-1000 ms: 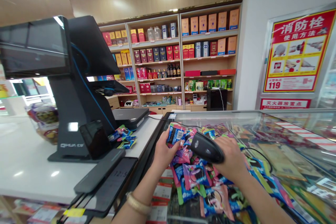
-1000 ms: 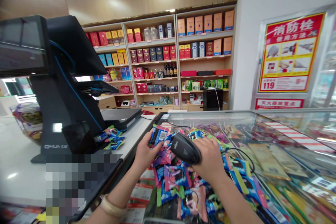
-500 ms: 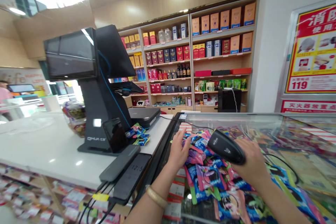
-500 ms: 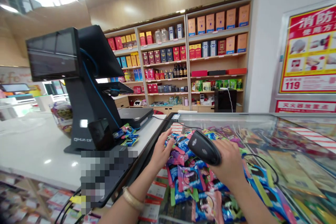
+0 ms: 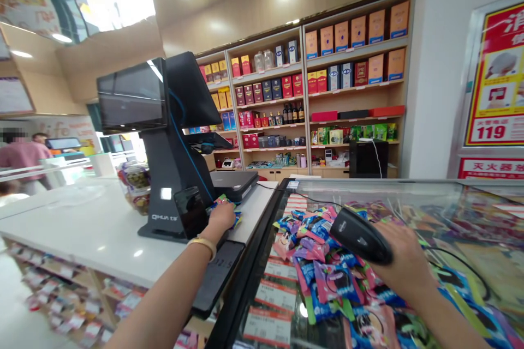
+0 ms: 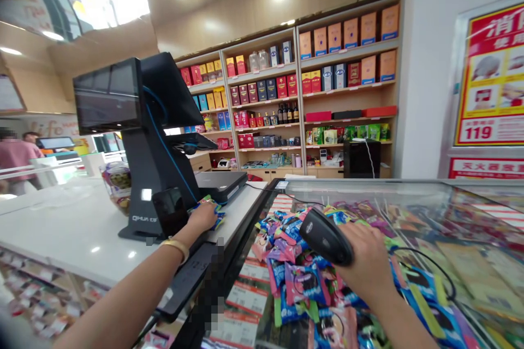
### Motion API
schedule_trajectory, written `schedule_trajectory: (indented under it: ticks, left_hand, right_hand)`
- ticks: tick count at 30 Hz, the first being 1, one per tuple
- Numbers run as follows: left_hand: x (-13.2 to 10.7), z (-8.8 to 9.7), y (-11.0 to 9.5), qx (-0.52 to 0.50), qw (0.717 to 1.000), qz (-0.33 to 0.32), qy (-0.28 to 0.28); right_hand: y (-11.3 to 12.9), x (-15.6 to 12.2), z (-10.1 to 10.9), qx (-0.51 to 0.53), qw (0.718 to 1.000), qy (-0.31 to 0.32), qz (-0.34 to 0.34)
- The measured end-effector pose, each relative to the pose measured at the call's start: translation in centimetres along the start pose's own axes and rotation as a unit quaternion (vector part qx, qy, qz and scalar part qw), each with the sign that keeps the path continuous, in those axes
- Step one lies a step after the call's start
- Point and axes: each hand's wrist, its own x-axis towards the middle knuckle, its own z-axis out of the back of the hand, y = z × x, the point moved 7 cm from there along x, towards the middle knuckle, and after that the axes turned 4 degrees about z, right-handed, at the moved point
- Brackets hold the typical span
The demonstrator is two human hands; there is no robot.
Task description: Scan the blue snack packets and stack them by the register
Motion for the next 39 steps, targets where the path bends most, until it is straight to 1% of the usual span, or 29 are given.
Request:
schedule_trajectory:
  ticks: [2,5,7,9,12,14,16,17,19,22,24,25,27,29,31,32,33,34,36,39]
  left_hand:
    - [0.8,-0.6,1.7,-0.016,0.999,0.021,0.028]
    - [1.7,-1.4,2.9,-0.069,0.996,0.042,0.042]
    - [2.0,-1.4,3.3,-0.122,0.990,0.056,0.033]
    - [2.0,-1.1,3.5,-0.187,0.980,0.070,0.015]
    - [1.7,0.1,3.4,-0.306,0.948,0.088,-0.022]
    - [1.3,0.9,2.7,-0.398,0.911,0.100,-0.047]
    - [0.6,1.4,1.3,-0.499,0.857,0.110,-0.060]
    - [0.2,1.4,0.3,-0.551,0.825,0.113,-0.058]
    - [-0.9,1.0,-2.3,-0.653,0.747,0.116,-0.041]
    - [-2.9,-0.1,-6.5,-0.767,0.630,0.118,0.009]
    - [-4.5,-1.0,-9.1,-0.815,0.565,0.122,0.047]
    - [-5.3,-1.4,-10.2,-0.833,0.535,0.126,0.061]
    - [-6.8,-2.2,-12.0,-0.859,0.488,0.137,0.075]
    - [-8.2,-2.9,-13.3,-0.881,0.441,0.155,0.069]
    - [-9.5,-3.4,-14.0,-0.904,0.386,0.175,0.051]
    - [-10.0,-3.6,-14.3,-0.912,0.364,0.182,0.044]
    - [-10.5,-3.8,-14.5,-0.917,0.351,0.184,0.040]
    - [-10.9,-3.8,-14.7,-0.919,0.347,0.181,0.040]
    - [-11.4,-3.8,-15.0,-0.920,0.358,0.154,0.044]
    - [-11.9,-3.2,-15.3,-0.921,0.376,0.096,0.039]
  right_hand:
    - [0.0,0.0,-0.1,0.009,1.000,0.003,-0.003]
    - [0.0,0.1,0.0,0.016,1.000,0.001,-0.001]
    - [0.0,0.1,0.0,0.016,1.000,0.002,-0.001]
    - [0.0,0.1,0.0,0.016,1.000,0.002,-0.001]
    - [0.2,0.2,0.1,0.014,1.000,0.001,0.002]
    - [0.1,0.2,0.0,0.010,1.000,0.004,-0.001]
    - [0.0,0.1,-0.1,0.009,1.000,0.010,0.004]
    - [-0.1,0.1,-0.2,0.009,1.000,0.011,0.009]
    - [-0.2,0.1,-0.3,0.011,1.000,0.014,0.024]
    - [0.0,0.2,-0.2,0.015,0.999,0.014,0.030]
    - [0.2,0.4,0.1,0.021,1.000,0.009,0.014]
    - [0.2,0.5,0.2,0.023,1.000,0.005,-0.006]
    - [0.5,0.6,0.4,0.029,0.999,0.003,-0.018]
    - [0.9,0.8,0.4,0.032,0.999,0.010,-0.002]
    - [1.2,0.8,0.2,0.031,0.999,0.025,0.015]
    - [1.2,0.9,0.1,0.030,0.999,0.034,0.017]
    - [1.2,0.9,0.0,0.028,0.999,0.042,0.013]
    - [1.1,0.9,-0.1,0.027,0.998,0.049,0.006]
    - [1.1,1.0,-0.2,0.030,0.998,0.059,-0.005]
    - [1.2,1.1,-0.2,0.035,0.997,0.068,-0.022]
